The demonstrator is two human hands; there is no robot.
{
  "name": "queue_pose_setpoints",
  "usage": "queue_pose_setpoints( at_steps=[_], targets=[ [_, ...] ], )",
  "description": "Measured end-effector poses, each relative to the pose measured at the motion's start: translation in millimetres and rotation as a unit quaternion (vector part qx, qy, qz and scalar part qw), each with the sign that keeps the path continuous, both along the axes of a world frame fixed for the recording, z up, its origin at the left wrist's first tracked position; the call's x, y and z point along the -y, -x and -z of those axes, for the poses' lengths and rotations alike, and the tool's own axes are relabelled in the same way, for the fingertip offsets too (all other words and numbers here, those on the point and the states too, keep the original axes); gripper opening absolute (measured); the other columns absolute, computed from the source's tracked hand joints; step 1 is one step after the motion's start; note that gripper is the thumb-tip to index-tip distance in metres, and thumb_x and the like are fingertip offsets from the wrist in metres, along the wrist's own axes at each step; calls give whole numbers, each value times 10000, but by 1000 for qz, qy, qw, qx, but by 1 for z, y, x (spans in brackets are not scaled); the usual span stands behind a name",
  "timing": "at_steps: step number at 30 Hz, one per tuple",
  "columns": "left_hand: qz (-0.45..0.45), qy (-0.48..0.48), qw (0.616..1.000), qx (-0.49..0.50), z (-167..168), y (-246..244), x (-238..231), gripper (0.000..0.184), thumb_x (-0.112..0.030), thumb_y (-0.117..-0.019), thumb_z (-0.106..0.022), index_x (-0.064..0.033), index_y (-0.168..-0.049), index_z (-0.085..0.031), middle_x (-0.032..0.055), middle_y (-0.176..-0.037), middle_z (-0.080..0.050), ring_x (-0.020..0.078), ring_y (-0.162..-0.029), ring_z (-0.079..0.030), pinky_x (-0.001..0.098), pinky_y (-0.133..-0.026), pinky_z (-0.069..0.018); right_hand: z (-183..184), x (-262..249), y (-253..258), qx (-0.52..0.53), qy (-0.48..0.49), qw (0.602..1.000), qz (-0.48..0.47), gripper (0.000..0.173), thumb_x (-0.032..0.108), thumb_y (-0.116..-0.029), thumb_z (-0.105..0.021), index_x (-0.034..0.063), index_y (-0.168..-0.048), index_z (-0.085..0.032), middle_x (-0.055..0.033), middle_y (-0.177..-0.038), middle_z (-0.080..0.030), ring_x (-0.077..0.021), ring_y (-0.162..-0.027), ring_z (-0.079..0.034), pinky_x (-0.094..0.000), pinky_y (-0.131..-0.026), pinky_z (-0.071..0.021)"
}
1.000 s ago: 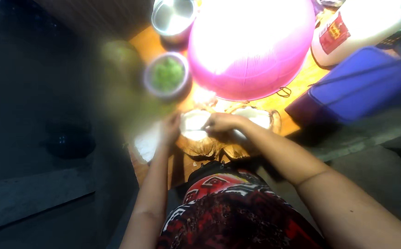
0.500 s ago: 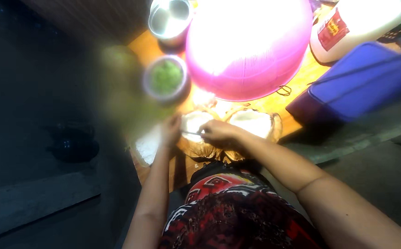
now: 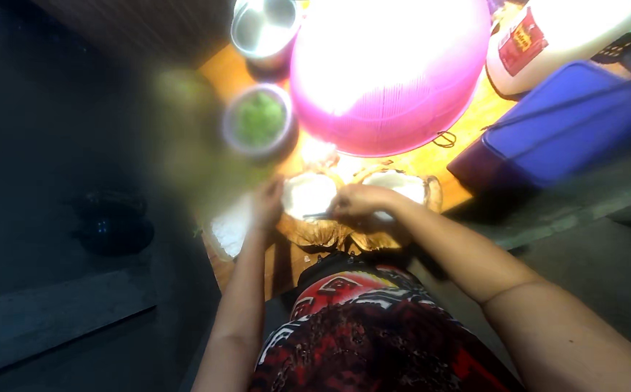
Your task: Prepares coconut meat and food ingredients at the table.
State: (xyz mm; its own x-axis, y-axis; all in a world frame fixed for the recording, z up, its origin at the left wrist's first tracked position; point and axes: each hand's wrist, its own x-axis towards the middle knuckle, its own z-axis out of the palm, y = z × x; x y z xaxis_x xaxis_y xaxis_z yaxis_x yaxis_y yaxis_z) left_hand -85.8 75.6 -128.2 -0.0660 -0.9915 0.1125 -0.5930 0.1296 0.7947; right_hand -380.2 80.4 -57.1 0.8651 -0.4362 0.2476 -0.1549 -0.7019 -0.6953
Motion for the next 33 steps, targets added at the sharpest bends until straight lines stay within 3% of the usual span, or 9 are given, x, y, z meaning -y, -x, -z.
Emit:
queue_pose_setpoints(
  at_steps=[2, 4, 10, 16, 21, 23, 26, 30, 33],
  targets=[
    [-2, -3, 1000, 12, -2, 1, 3, 262, -128, -1025, -589, 3, -1216, -713, 139, -1120, -726, 115, -977, -689, 283, -916, -545, 46, 13, -18, -71, -186, 977, 81, 232, 156, -1041, -603, 20, -1157, -751, -164, -905, -720, -283, -814, -679, -499, -781, -553],
    [-4, -6, 1000, 17, -1, 1, 3, 266, -142, -1026, -590, -9, -1221, -714, 130, -1114, -723, 120, -978, -686, 288, -917, -545, 46, 11, -41, -126, -261, 945, 149, 240, 174, -1045, -593, 91, -1215, -740, -134, -935, -714, -263, -851, -670, -513, -842, -541],
    [-10, -9, 1000, 1, -1, 2, -1, 259, -135, -1033, -580, -12, -1217, -716, 121, -1135, -728, 99, -986, -688, 282, -927, -541, 49, 7, -24, -200, -263, 940, 83, 229, 180, -1044, -598, 90, -1171, -766, -139, -999, -740, -280, -945, -693, -531, -899, -531],
    [-17, -21, 1000, 13, -1, 2, 1, 273, -145, -1034, -583, -7, -1238, -702, 137, -1139, -723, 123, -983, -690, 305, -926, -544, 58, -7, -59, -75, -317, 928, 184, 267, 179, -1069, -553, 53, -1249, -704, -128, -848, -677, -207, -681, -635, -424, -693, -565],
    [-15, -25, 1000, 8, -3, 1, -2, 278, -145, -1037, -573, 1, -1237, -698, 142, -1162, -721, 127, -1021, -689, 315, -951, -539, 52, 4, -31, -184, -275, 938, 102, 231, 188, -1043, -592, 102, -1166, -768, -137, -1006, -741, -288, -966, -696, -560, -903, -533],
    [-19, -36, 999, 7, -3, 2, -1, 281, -157, -1040, -575, -4, -1243, -695, 140, -1160, -723, 127, -1020, -688, 319, -952, -535, 49, 6, -33, -151, -297, 929, 159, 251, 174, -1050, -572, 73, -1191, -754, -158, -972, -730, -289, -913, -689, -544, -873, -535],
    [-21, -29, 999, 6, -3, 4, 0, 276, -154, -1042, -576, 1, -1238, -693, 131, -1147, -724, 113, -1003, -688, 303, -944, -538, 42, -3, -62, -77, -368, 894, 244, 290, 190, -1084, -524, 37, -1278, -676, -143, -834, -661, -208, -618, -623, -396, -624, -566],
    [-14, -22, 1000, 7, -3, 1, -3, 273, -135, -1046, -552, 15, -1227, -692, 145, -1136, -723, 120, -1003, -686, 310, -943, -536, 51, -9, -63, -127, -320, 927, 149, 269, 147, -1060, -547, 24, -1230, -716, -197, -992, -709, -314, -903, -677, -531, -866, -538],
    [-28, -50, 998, 21, -6, 4, -3, 290, -173, -1062, -539, -14, -1258, -681, 133, -1149, -718, 128, -1002, -680, 331, -937, -532, 44, -13, -52, -129, -396, 889, 190, 272, 184, -1083, -522, 46, -1224, -709, -103, -790, -661, -161, -609, -604, -355, -612, -541]
  ],
)
